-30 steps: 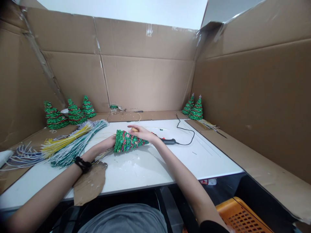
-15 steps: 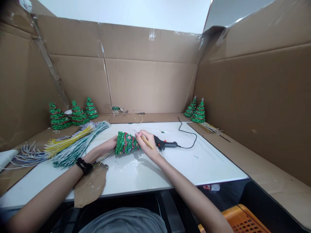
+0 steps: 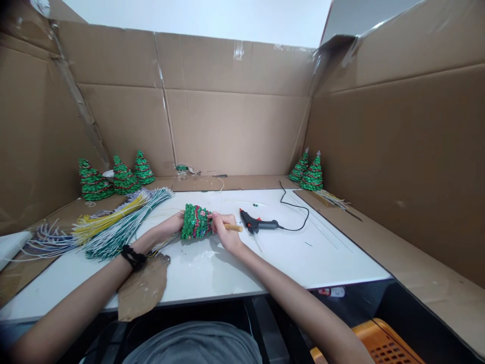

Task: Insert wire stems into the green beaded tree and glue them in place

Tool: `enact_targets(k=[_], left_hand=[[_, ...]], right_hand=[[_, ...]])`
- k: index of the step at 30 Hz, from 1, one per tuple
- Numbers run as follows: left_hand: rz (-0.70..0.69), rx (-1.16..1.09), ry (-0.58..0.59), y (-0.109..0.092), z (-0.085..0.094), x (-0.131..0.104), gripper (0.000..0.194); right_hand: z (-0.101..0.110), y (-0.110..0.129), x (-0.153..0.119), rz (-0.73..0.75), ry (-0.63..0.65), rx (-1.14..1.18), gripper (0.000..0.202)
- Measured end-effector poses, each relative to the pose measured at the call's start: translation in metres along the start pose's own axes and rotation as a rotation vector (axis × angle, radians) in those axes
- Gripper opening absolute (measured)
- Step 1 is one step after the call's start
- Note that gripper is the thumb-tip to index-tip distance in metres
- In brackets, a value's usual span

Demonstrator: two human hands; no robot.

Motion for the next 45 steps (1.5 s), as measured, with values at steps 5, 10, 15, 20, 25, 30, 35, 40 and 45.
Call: enact_targets(k=[5,10,15,20,25,30,35,40,45], left_hand=[[-0.006,0.03,-0.031,0.004,0.004,0.0,0.02],[0.009,0.053,-0.009,0.011,0.005,0.001,0.023],[-0.055,0.025,-0.017,0.004,0.003,0.003,0.021],[-0.045,0.044,0.001,0.004,0.001,0.003,0.019],[-0.05,0.063,0.033,0.001,-0.004,0.002,0.021],[-0.073,0.053,0.017,-0.008,-0.007,0.001,0.02],[-0.1,0.065,0.0,-0.016,-0.009,0.001,0.023],[-0.104,0.078,0.004,-0.017,-0.009,0.002,0.023],[-0.066,0.048,0.005,-0.008,-0.007,0.001,0.022]], right_hand=[[0.0,0.003,0.0,-0.01,-0.006,0.001,0.058],[-0.001,0.001,0.0,-0.016,-0.001,-0.019,0.057],[-0.001,0.0,0.001,-0.002,0.0,-0.02,0.057],[-0.001,-0.002,0.001,-0.013,0.001,-0.029,0.057],[-0.002,-0.004,0.002,-0.016,0.003,-0.029,0.057],[-0.002,-0.006,0.004,-0.05,-0.006,-0.013,0.057],[-0.003,-0.009,0.005,-0.069,-0.01,0.029,0.056],[-0.005,-0.009,0.004,-0.089,0.007,-0.018,0.055],[-0.008,-0.006,0.009,-0.141,0.021,0.017,0.054]])
Point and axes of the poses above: each hand's wrist, its own x-axis towards the middle knuckle, its own z-axis out of the back of the hand, y = z × x, the point moved 9 cm from there along x, towards the middle knuckle, and after that the axes turned 13 degrees about -z, right-handed, at the moved point
